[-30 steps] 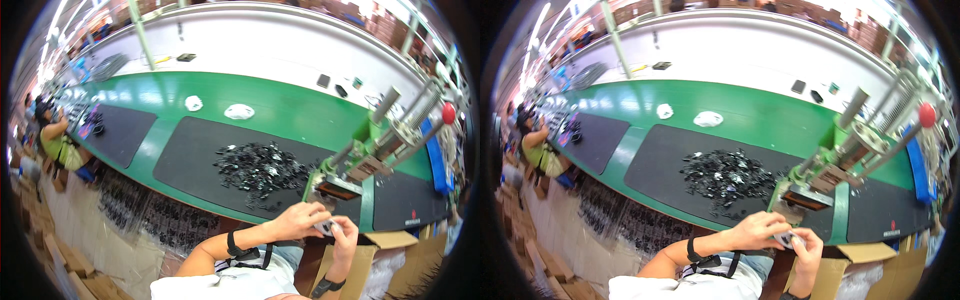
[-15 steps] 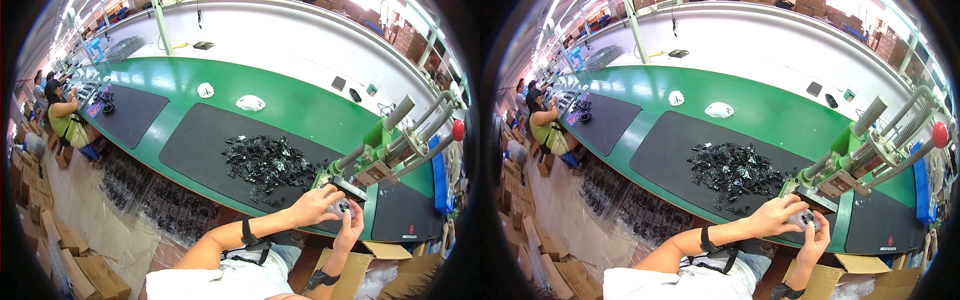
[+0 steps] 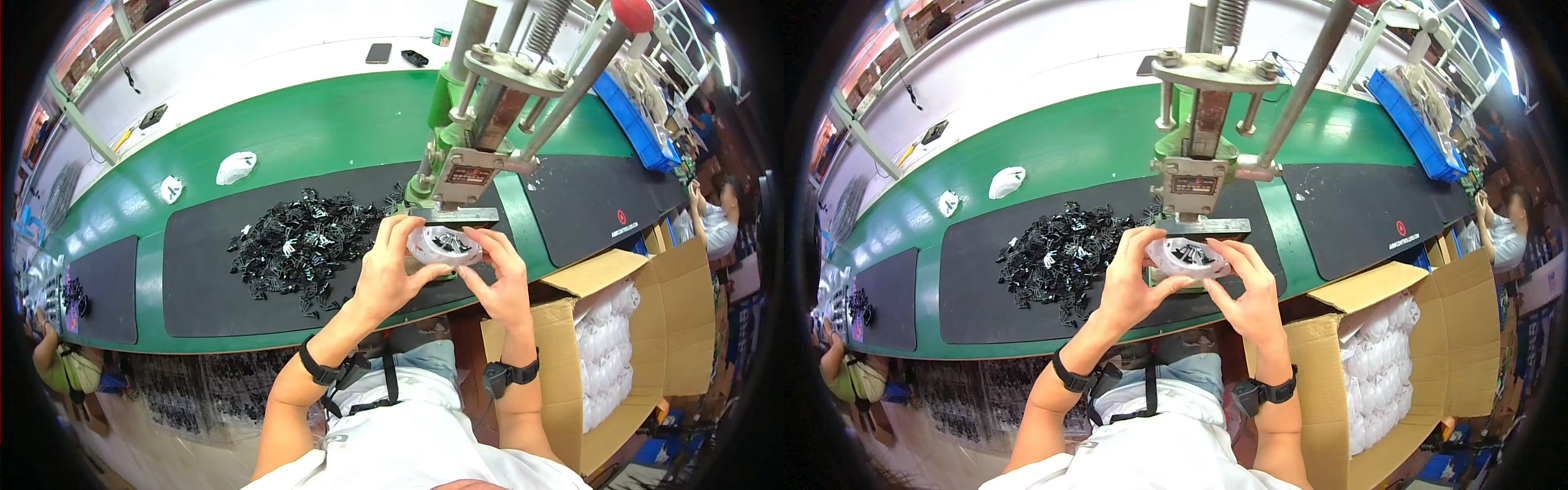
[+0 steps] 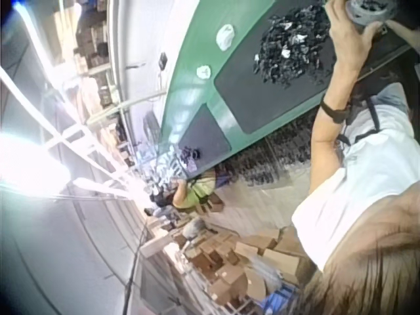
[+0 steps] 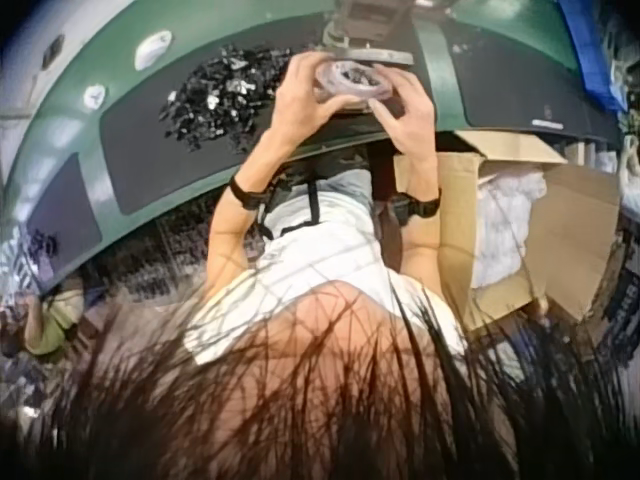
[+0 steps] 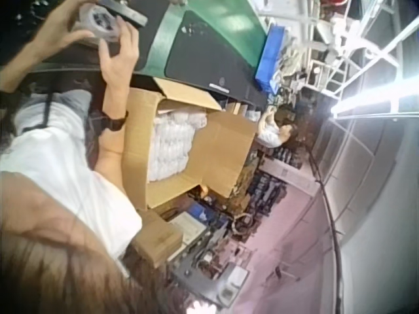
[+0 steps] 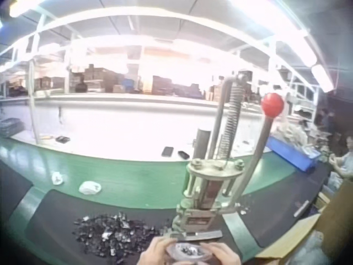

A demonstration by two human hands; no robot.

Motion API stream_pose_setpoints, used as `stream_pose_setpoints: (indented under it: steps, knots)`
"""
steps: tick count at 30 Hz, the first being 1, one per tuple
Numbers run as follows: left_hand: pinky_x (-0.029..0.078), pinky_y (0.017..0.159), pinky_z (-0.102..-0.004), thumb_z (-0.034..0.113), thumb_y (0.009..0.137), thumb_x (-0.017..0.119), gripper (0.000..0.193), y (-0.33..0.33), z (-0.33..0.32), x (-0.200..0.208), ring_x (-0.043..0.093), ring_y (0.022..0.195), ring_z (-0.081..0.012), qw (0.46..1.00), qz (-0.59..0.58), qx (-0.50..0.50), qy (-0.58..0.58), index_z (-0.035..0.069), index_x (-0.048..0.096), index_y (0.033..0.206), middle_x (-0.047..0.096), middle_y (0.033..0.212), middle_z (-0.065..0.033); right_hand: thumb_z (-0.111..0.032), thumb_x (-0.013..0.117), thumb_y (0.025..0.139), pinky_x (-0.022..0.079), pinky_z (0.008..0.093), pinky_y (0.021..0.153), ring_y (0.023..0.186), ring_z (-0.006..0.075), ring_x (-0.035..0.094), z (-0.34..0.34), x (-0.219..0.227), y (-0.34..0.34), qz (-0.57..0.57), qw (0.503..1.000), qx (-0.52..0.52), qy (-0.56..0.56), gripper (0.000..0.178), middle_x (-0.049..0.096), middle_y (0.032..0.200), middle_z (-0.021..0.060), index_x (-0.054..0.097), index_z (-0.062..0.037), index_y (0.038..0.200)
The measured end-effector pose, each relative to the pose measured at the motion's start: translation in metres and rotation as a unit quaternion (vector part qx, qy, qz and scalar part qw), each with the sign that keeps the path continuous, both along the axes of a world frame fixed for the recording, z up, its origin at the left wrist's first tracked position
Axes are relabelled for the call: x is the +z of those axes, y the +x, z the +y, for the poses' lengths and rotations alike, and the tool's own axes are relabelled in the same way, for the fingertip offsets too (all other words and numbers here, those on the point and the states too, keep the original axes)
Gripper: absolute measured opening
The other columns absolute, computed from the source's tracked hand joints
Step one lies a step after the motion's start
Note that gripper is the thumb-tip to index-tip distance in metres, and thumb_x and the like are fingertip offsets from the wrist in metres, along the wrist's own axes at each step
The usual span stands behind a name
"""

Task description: Assembling computer mouse components using a manual press machine.

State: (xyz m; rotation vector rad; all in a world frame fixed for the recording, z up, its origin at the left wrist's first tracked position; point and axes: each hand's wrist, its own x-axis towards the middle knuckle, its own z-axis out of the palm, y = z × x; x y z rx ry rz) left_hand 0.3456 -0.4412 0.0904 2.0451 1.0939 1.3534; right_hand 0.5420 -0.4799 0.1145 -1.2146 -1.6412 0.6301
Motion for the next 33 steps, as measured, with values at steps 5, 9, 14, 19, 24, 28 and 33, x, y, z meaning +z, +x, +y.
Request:
stream_pose_setpoints:
  steps: [5,9,14,19,24,28,33]
  knots:
    - [0.062,0.069,-0.0294,0.018,0.065,0.09,0.065,0.008,-0.003,0.002,0.067,0.092,-0.021,0.998,0.007,0.062,-0.002,0.002,0.055,0.117,0.052,0.121,-0.0125,-0.002,0.074,0.073,0.053,0.035,0.083,0.098,0.0279,0.065,0.006,0.012,0.001,-0.076,0.995,-0.03,0.058,0.048,0.063,0.113,0.0143,0.065,-0.0036,0.12]
    - [0.062,0.064,-0.0289,0.017,0.066,0.09,0.063,0.014,0.007,-0.002,0.068,0.081,-0.0188,0.996,-0.036,0.079,-0.003,0.001,0.055,0.116,0.051,0.12,-0.012,-0.002,0.073,0.075,0.052,0.0366,0.083,0.097,0.0295,0.065,0.02,0.012,-0.001,-0.108,0.99,-0.045,0.08,0.043,0.063,0.113,0.0129,0.066,-0.0046,0.117]
    - [0.062,0.065,-0.0289,0.018,0.068,0.089,0.06,0.014,0.014,-0.006,0.069,0.085,-0.0199,0.996,-0.026,0.079,-0.021,0.001,0.056,0.116,0.056,0.118,-0.013,-0.003,0.071,0.08,0.059,0.0335,0.074,0.095,0.0244,0.068,0.025,0.001,-0.012,-0.071,0.992,-0.095,0.05,0.038,0.064,0.119,0.01,0.067,-0.0069,0.118]
    - [0.06,0.066,-0.0295,0.016,0.072,0.086,0.058,0.012,0.021,-0.006,0.068,0.089,-0.0197,0.999,-0.02,0.036,-0.031,0.001,0.057,0.119,0.061,0.115,-0.0117,-0.003,0.07,0.082,0.061,0.0313,0.067,0.093,0.0227,0.07,0.023,-0.004,-0.016,-0.072,0.99,-0.1,0.065,0.036,0.064,0.122,0.0093,0.067,-0.007,0.118]
    - [0.06,0.065,-0.0332,0.027,0.07,0.085,0.058,0.013,0.021,-0.01,0.069,0.086,-0.0262,0.996,-0.047,0.026,-0.074,0.005,0.059,0.117,0.062,0.114,-0.0126,-0.003,0.069,0.083,0.056,0.0255,0.062,0.079,0.016,0.069,0.007,0.028,-0.005,-0.122,0.973,-0.194,-0.023,0.04,0.065,0.12,0.0098,0.064,-0.0063,0.122]
    - [0.058,0.064,-0.0273,0.014,0.071,0.087,0.056,0.016,0.024,-0.015,0.068,0.086,-0.0178,0.999,-0.032,0.035,-0.026,0.0,0.058,0.117,0.063,0.114,-0.0117,-0.004,0.062,0.09,0.049,0.0276,0.088,0.103,0.0181,0.063,0.025,0.091,0.006,0.047,0.934,-0.209,0.287,0.04,0.062,0.121,0.0141,0.055,0.0052,0.128]
    - [0.058,0.064,-0.0281,0.014,0.071,0.087,0.056,0.018,0.024,-0.011,0.068,0.088,-0.0187,0.997,-0.053,0.025,-0.056,0.0,0.059,0.117,0.064,0.115,-0.0137,-0.009,0.055,0.089,0.041,0.0309,0.098,0.11,0.0196,0.055,0.049,0.152,-0.008,0.106,0.97,0.032,0.217,0.053,0.058,0.116,0.014,0.042,0.0068,0.138]
